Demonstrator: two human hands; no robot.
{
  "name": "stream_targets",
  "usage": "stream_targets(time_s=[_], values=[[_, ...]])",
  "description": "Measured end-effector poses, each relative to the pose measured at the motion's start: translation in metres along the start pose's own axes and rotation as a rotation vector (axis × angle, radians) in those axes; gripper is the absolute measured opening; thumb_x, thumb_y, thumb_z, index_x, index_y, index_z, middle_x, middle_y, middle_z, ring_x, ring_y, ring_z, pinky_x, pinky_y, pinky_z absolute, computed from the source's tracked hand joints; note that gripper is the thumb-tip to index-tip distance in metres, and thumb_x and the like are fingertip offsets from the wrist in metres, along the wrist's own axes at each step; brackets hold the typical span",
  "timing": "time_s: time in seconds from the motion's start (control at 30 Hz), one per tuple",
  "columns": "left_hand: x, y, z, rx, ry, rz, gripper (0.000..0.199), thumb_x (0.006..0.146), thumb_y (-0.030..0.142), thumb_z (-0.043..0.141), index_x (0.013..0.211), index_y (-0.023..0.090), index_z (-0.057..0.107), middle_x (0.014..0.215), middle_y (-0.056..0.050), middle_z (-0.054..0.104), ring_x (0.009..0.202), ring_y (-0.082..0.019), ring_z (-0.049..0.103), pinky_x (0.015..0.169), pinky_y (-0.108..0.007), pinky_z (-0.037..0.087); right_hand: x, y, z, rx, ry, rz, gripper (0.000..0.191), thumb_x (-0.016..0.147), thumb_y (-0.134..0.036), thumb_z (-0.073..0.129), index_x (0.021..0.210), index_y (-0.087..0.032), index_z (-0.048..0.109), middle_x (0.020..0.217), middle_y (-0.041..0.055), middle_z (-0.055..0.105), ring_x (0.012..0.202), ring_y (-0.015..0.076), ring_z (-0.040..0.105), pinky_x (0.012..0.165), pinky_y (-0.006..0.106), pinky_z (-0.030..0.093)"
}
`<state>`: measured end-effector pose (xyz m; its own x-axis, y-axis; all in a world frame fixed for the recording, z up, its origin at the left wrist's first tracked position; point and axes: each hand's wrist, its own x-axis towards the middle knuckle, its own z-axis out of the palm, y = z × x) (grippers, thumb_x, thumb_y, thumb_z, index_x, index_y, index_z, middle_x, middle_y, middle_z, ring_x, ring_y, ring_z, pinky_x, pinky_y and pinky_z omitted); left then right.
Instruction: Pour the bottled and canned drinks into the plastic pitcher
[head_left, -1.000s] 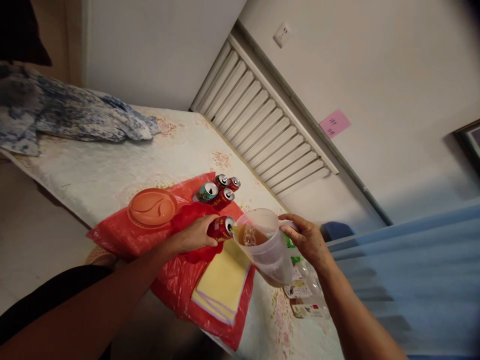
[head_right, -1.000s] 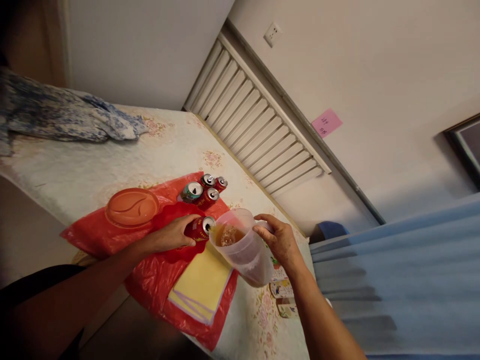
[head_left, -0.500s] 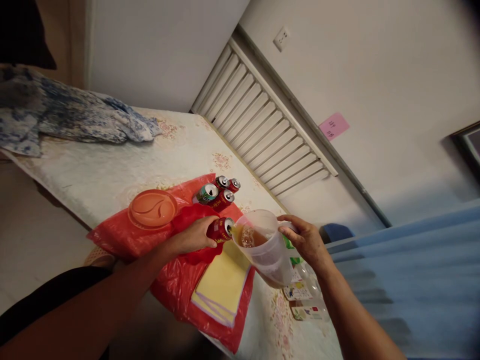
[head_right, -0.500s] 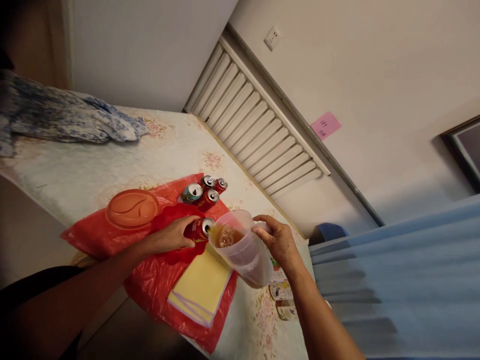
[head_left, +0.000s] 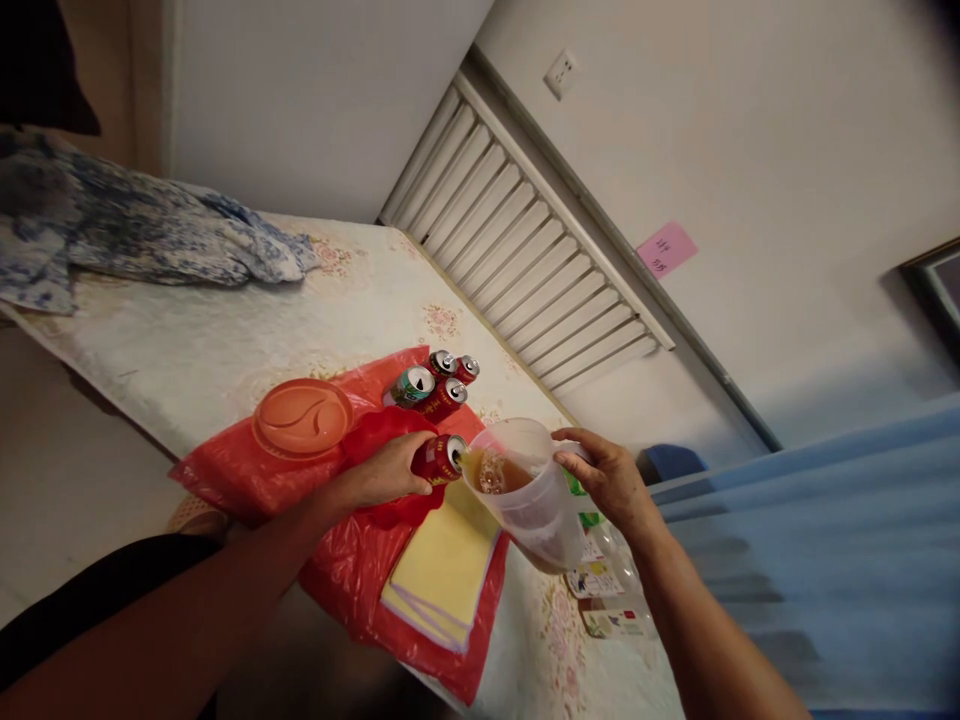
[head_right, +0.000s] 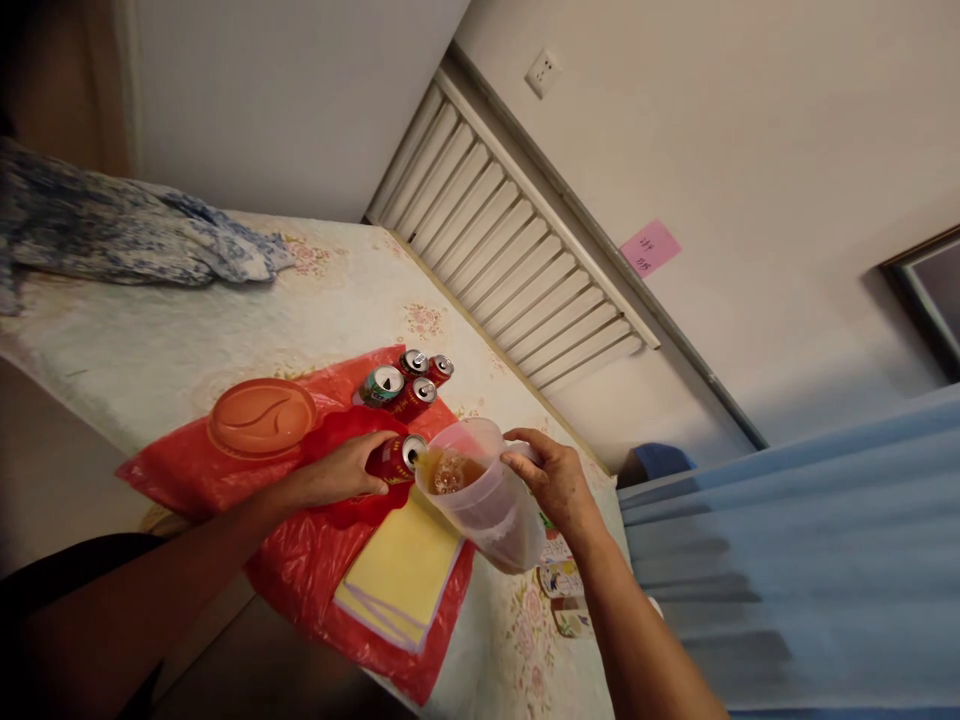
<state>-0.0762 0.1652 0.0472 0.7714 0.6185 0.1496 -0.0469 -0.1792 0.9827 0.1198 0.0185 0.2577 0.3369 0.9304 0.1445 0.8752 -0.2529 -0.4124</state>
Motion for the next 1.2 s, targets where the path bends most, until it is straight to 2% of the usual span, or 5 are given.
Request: stream_targets(time_s=[0.4,0.63,0.8,0.97,1.2], values=[[0.001,-0.001,-0.001,-0.023,0.003,0.025,0.054,0.06,0.017,0.066,0.114,0.019,0.058,0.109,-0.004,0.068,0.1,-0.026,0.065,0.084,-0.034,0.051,-0.008,0.024,0.008,0.132,0.051,0.023,0.036,0.074,-0.048,0.071,0.094,-0.018,0.073,0.065,-0.0023,0.055,0.054,0.0103,0.04,0.052,0.023,0.034],[0.003,-0.004,-0.005,0.008,0.045,0.029,0.058,0.059,0.017,0.068,0.116,0.018,0.058,0.11,-0.005,0.069,0.101,-0.027,0.065,0.085,-0.034,0.051,-0.021,0.045,0.023,0.65,0.182,0.199,0.045,0.072,-0.05,0.075,0.1,-0.017,0.063,0.047,-0.0127,0.028,0.04,0.0052,0.021,0.041,0.019,0.017],[0.004,0.002,-0.014,0.049,0.142,0.018,0.058,0.061,0.022,0.071,0.117,0.019,0.058,0.117,-0.005,0.068,0.11,-0.029,0.063,0.094,-0.037,0.05,-0.021,0.042,0.026,0.893,0.298,0.184,0.039,0.076,-0.054,0.071,0.089,-0.018,0.062,0.043,-0.0135,0.025,0.037,0.005,0.02,0.039,0.018,0.017],[0.003,0.012,-0.024,0.065,0.287,0.033,0.068,0.064,0.026,0.073,0.128,0.017,0.053,0.125,-0.009,0.066,0.112,-0.029,0.063,0.098,-0.04,0.049,-0.015,0.026,0.034,1.048,0.405,0.137,0.031,0.074,-0.047,0.073,0.081,-0.019,0.061,0.041,-0.0135,0.029,0.035,0.0043,0.02,0.037,0.018,0.017],[0.002,0.014,-0.035,-0.022,0.536,0.081,0.071,0.063,0.029,0.076,0.13,0.016,0.054,0.127,-0.01,0.066,0.117,-0.031,0.061,0.104,-0.043,0.047,-0.007,0.007,0.065,1.221,0.482,0.102,0.025,0.074,-0.04,0.072,0.08,-0.02,0.059,0.045,-0.0132,0.032,0.036,0.004,0.023,0.038,0.017,0.018]])
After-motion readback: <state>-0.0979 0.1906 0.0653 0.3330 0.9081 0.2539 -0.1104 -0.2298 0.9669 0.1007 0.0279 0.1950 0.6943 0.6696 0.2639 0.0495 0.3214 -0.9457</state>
